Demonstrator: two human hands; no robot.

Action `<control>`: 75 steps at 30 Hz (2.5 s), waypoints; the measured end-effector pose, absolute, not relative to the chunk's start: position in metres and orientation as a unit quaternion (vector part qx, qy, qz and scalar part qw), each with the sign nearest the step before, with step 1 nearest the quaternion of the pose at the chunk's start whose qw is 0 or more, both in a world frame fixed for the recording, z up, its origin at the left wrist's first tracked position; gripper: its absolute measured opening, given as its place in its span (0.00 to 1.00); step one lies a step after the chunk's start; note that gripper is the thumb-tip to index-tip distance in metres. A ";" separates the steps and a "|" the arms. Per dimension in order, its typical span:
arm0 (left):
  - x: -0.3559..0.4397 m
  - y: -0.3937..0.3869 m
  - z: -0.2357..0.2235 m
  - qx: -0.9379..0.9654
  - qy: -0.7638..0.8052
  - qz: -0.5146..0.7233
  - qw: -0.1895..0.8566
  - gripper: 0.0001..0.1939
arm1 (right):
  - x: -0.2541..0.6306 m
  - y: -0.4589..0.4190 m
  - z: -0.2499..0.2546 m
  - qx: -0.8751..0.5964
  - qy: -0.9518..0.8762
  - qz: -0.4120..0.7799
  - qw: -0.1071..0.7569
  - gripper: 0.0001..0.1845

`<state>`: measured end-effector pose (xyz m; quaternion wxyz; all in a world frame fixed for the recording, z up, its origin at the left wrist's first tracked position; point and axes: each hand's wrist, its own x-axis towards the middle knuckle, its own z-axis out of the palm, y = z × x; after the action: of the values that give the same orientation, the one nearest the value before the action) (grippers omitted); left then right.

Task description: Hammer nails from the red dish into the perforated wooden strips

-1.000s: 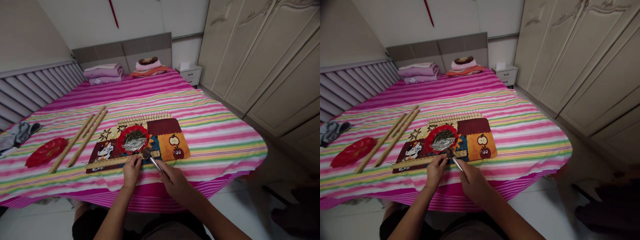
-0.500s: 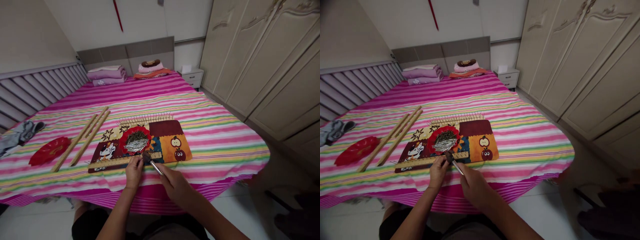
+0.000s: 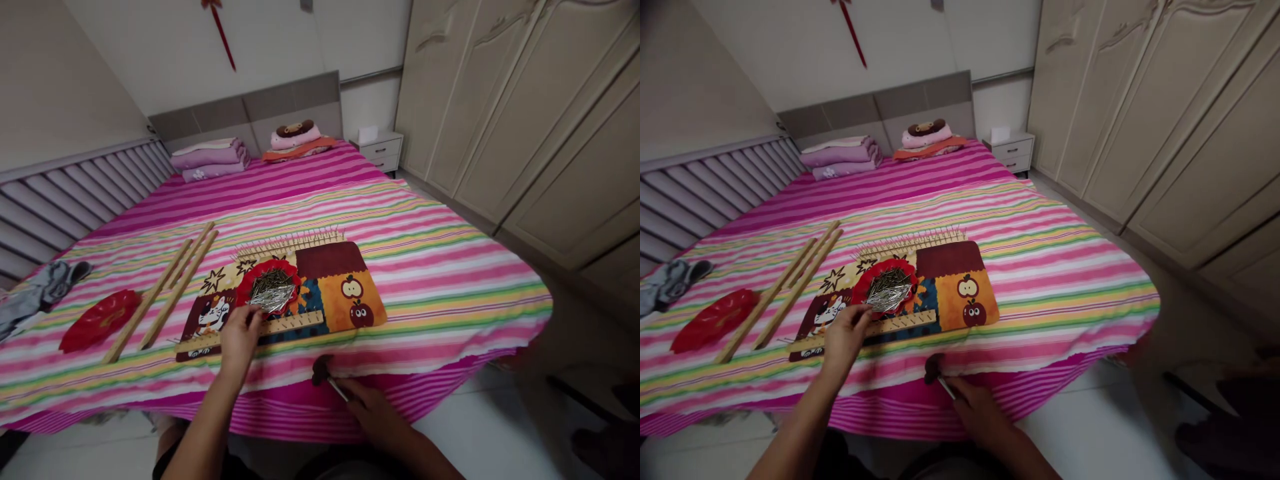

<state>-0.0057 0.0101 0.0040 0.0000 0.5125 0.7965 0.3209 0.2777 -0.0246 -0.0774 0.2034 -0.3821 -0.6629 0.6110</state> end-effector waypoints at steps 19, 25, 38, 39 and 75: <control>-0.025 0.088 0.014 0.501 0.862 0.041 0.063 0.10 | 0.278 -0.022 -0.080 -0.376 -0.627 0.655 0.190 0.30; -0.045 0.077 0.020 0.488 0.864 0.089 0.091 0.10 | 0.278 -0.024 -0.081 -0.377 -0.623 0.657 0.195 0.29; -0.020 0.088 0.015 0.513 0.852 0.070 0.080 0.07 | 0.277 -0.025 -0.078 -0.387 -0.636 0.640 0.188 0.28; -0.022 0.088 0.018 0.511 0.853 0.075 0.082 0.06 | 0.277 -0.025 -0.078 -0.385 -0.636 0.642 0.188 0.27; 0.012 0.002 0.004 0.267 0.707 0.545 0.364 0.27 | 0.278 -0.025 -0.088 -0.387 -0.631 0.649 0.177 0.27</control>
<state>0.0120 0.0016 0.0040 0.3638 0.2668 0.7071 0.5445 0.2776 -0.0253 -0.0884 0.1775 -0.3872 -0.6306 0.6488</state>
